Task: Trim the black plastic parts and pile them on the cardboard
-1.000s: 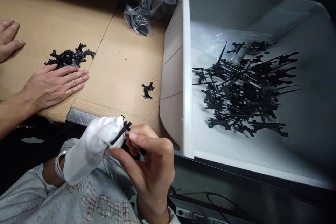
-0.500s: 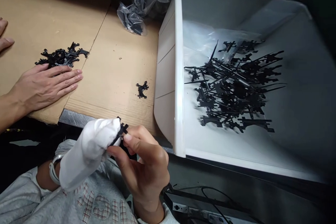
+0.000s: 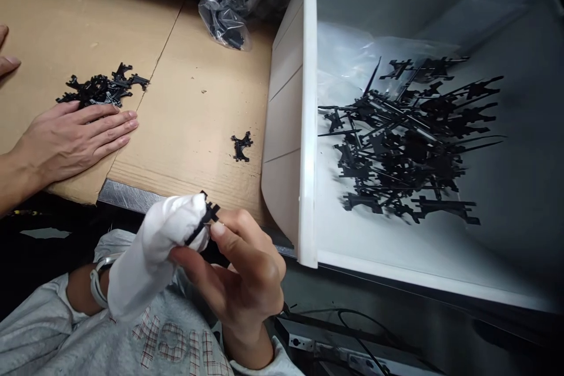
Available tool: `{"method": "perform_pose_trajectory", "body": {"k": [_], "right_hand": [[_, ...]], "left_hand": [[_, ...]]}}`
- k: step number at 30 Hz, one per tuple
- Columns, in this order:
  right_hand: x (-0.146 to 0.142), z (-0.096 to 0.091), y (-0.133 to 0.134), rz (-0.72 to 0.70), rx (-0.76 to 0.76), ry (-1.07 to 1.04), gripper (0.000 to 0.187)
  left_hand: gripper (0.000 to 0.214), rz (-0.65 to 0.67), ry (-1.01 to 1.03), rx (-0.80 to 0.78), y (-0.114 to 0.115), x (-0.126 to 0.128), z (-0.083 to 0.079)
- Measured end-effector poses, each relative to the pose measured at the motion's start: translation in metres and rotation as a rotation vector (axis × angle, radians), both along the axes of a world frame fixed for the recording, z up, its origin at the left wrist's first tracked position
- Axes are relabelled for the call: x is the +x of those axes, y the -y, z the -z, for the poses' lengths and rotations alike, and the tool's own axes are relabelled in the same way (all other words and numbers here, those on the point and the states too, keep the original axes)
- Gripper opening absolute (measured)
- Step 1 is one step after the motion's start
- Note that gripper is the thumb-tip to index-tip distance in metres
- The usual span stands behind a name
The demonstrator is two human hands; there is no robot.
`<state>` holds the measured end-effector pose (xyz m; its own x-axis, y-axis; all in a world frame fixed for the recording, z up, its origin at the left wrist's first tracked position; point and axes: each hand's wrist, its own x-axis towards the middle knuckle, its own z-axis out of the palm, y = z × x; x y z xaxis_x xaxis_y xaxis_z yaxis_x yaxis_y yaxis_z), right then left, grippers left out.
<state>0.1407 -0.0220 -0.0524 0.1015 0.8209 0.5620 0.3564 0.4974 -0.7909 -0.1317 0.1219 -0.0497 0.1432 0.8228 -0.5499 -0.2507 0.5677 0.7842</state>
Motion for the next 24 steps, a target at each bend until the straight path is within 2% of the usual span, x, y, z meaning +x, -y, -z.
{"method": "perform_pose_trajectory", "body": {"k": [4,11,17,24], "right_hand": [[-0.001,0.004,-0.004,0.051,0.054,0.083,0.014],[-0.006,0.007,-0.013,0.128,0.202,0.129,0.022],[-0.007,0.008,-0.012,0.172,0.224,0.161,0.022],[-0.004,0.005,-0.009,0.107,0.169,0.130,0.020]], "left_hand": [[0.059,0.022,0.014,0.013,0.000,-0.003,0.002],[0.050,0.013,0.004,0.053,0.001,-0.003,0.003],[0.057,0.061,-0.033,0.040,0.000,-0.002,0.002],[0.064,0.144,-0.074,0.067,-0.001,-0.008,0.005]]}}
